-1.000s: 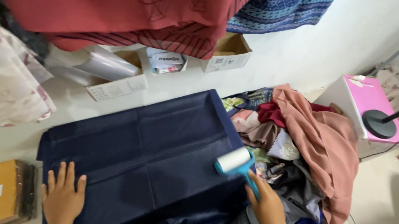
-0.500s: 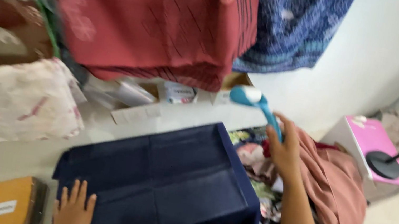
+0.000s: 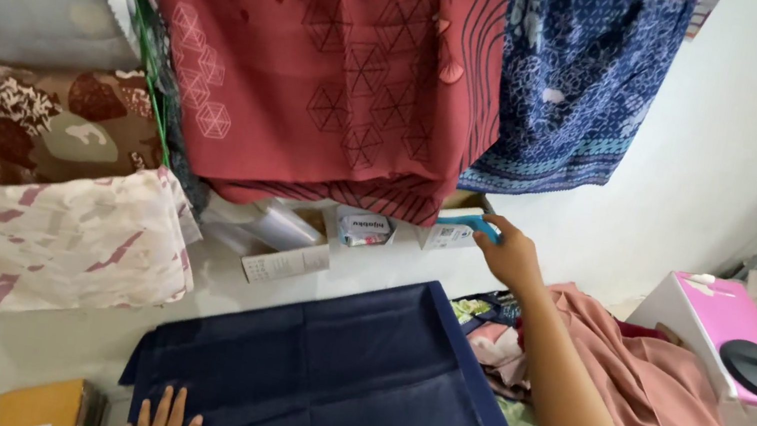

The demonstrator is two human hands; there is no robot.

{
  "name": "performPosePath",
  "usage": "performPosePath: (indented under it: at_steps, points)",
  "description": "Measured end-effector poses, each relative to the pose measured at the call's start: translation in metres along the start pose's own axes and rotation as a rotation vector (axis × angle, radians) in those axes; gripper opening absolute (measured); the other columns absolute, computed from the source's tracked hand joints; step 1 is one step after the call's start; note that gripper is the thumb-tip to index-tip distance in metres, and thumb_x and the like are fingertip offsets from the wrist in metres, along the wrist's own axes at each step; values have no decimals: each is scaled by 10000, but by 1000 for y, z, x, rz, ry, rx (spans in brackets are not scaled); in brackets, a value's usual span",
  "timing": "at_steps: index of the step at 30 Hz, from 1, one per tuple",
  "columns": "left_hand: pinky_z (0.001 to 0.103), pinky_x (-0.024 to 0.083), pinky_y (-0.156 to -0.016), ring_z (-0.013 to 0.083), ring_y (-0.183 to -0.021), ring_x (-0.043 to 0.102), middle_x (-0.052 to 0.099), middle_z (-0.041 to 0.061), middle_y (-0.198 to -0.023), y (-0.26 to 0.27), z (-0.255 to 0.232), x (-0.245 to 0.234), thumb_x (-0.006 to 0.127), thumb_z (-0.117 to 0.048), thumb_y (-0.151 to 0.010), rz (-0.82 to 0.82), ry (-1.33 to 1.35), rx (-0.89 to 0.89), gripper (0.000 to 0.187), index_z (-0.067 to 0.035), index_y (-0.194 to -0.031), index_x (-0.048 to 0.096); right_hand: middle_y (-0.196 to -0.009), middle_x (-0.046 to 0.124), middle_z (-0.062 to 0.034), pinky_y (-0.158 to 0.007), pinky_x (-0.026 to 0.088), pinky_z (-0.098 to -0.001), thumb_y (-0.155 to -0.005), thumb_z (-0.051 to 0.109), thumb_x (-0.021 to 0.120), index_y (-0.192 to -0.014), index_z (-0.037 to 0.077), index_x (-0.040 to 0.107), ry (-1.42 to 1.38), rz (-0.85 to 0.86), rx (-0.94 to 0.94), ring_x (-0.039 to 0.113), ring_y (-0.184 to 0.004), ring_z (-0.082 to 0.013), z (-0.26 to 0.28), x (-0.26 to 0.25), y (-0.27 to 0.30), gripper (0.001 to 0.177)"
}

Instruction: Cleaning a piece of fabric with a lint roller and then folding it neatly.

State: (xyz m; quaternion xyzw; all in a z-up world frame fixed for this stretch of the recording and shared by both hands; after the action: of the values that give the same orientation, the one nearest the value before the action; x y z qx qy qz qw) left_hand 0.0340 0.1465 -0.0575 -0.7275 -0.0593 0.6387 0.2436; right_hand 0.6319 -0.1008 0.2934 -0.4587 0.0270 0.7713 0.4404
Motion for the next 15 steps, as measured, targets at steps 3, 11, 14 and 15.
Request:
performPosePath:
  at_steps: [3,11,14,15]
  points:
    - [500,274,-1241,203,-1580,300,294,-194,-1693,5,1,-2,295,-724,-925,223,38,4,707,-464,-1582,321,-973,673,-143,-636,441,-374,-894,399,693,-1431,228,593,-261,128,117,578,-763,-275,-2,2,13,572]
    - [400,275,-1241,271,-1521,377,420,137,-1640,10,34,-86,460,-329,-1064,50,945,10,520,-95,-1527,489,-954,621,-70,-492,307,-244,-1003,253,591,-1491,197,484,-883,208,360,365,-550,-90,-102,36,143,503]
    - [322,447,-1064,195,-1217,651,717,107,-1300,36,69,-112,468,-390,-1076,196,1079,-181,426,-139,-1341,687,-969,731,-48,-672,504,-264,-929,188,743,-1237,46,732,-553,426,243,616,-796,-123,-164,68,209,340]
    - [301,471,-1008,165,-1094,657,748,70,-1181,47,76,-112,515,-368,-1075,318,1119,-221,372,-102,-1211,737,-794,626,-22,-581,399,-261,-945,227,737,-1061,54,766,-431,492,262,509,-680,-104,-181,69,229,210]
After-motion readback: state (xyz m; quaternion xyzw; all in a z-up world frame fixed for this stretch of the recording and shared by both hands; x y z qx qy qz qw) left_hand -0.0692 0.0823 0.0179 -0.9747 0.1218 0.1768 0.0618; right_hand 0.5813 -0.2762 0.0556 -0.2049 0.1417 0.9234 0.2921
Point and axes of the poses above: each hand's wrist, its own y-axis away from the middle knuckle, its own x-axis out of the palm, z = x × y, the point moved 10 cm from there along -y, towards the middle knuckle
